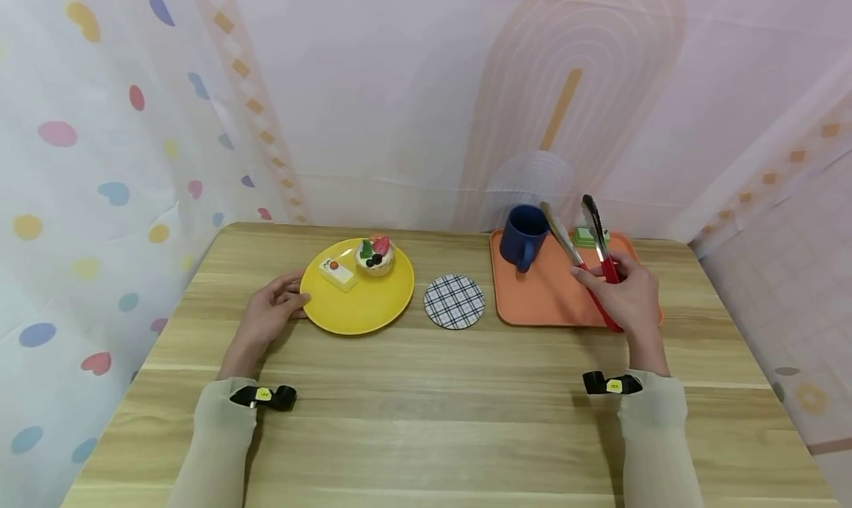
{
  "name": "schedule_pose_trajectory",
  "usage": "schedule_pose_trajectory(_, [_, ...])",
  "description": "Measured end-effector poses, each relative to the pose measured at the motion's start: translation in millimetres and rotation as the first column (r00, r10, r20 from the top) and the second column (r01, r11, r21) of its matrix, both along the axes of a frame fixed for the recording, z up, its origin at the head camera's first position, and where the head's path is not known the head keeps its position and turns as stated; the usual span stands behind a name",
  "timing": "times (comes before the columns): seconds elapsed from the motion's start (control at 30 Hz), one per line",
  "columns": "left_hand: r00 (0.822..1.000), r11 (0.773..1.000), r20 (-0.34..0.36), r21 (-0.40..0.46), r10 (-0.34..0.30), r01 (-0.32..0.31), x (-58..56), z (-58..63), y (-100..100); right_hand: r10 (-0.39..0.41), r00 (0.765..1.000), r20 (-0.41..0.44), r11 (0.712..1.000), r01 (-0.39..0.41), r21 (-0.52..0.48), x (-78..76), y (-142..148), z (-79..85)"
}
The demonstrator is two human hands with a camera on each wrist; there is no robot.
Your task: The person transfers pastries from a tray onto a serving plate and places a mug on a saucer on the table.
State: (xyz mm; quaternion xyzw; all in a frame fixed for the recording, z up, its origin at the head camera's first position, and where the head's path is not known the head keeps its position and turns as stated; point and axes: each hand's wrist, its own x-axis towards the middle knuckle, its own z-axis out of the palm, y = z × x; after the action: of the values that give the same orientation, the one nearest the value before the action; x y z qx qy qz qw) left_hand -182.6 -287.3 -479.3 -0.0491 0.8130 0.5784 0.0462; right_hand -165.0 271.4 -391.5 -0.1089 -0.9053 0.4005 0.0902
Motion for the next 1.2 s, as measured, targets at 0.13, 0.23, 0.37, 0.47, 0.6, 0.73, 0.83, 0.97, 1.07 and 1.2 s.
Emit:
schedule_pose_trajectory(0.13, [1.000, 1.000, -0.003, -0.001, -0.004, 0.004, 0.8, -0.1, -1, -0.015, 1.000, 0.015, 1.000, 0.015, 0.010, -0.9, 3, -1.2])
schedule_pose_trajectory(0.23, [1.000, 1.000, -0.002, -0.005, -0.010, 0.010, 0.4, -0.6, -2, -0.026, 0.999, 0.037, 1.000, 0.025, 0.010, -1.9, 5, -2.3])
schedule_pose_trajectory(0.37, [1.000, 1.000, 0.005, -0.004, -0.012, 0.012, -0.5, -1.7, -3, -0.044, 0.997, 0.058, 0.999, 0.044, 0.012, -3.9, 10, -5.4])
schedule_pose_trajectory(0.47, [1.000, 1.000, 0.010, 0.003, -0.010, 0.010, -0.6, -1.8, -2, -0.054, 0.996, 0.068, 0.998, 0.053, 0.016, -5.0, 13, -8.9])
schedule_pose_trajectory(0.6, [1.000, 1.000, 0.008, 0.004, -0.014, 0.014, 0.5, -1.4, -3, -0.067, 0.993, 0.093, 0.998, 0.065, 0.022, -6.1, 19, -14.0])
schedule_pose_trajectory(0.73, [1.000, 1.000, 0.006, -0.001, -0.015, 0.015, 1.7, -1.4, -3, -0.097, 0.989, 0.113, 0.995, 0.093, 0.038, -7.3, 24, -18.5])
schedule_pose_trajectory(0.83, [1.000, 1.000, 0.008, -0.002, -0.014, 0.014, 2.4, 0.1, -2, -0.125, 0.985, 0.123, 0.992, 0.121, 0.038, -8.3, 28, -22.1])
schedule_pose_trajectory(0.97, [1.000, 1.000, 0.008, 0.000, -0.020, 0.020, 1.8, 0.8, -2, -0.147, 0.979, 0.138, 0.989, 0.144, 0.026, -9.7, 32, -26.4])
schedule_pose_trajectory(1.07, [1.000, 1.000, 0.005, -0.005, -0.019, 0.019, 0.8, -0.6, -3, -0.148, 0.978, 0.149, 0.989, 0.147, 0.014, -10.8, 34, -28.8])
schedule_pose_trajectory(1.2, [1.000, 1.000, 0.002, -0.010, -0.012, 0.012, 0.6, -1.6, -3, -0.147, 0.974, 0.173, 0.989, 0.147, 0.012, -12.7, 38, -31.7])
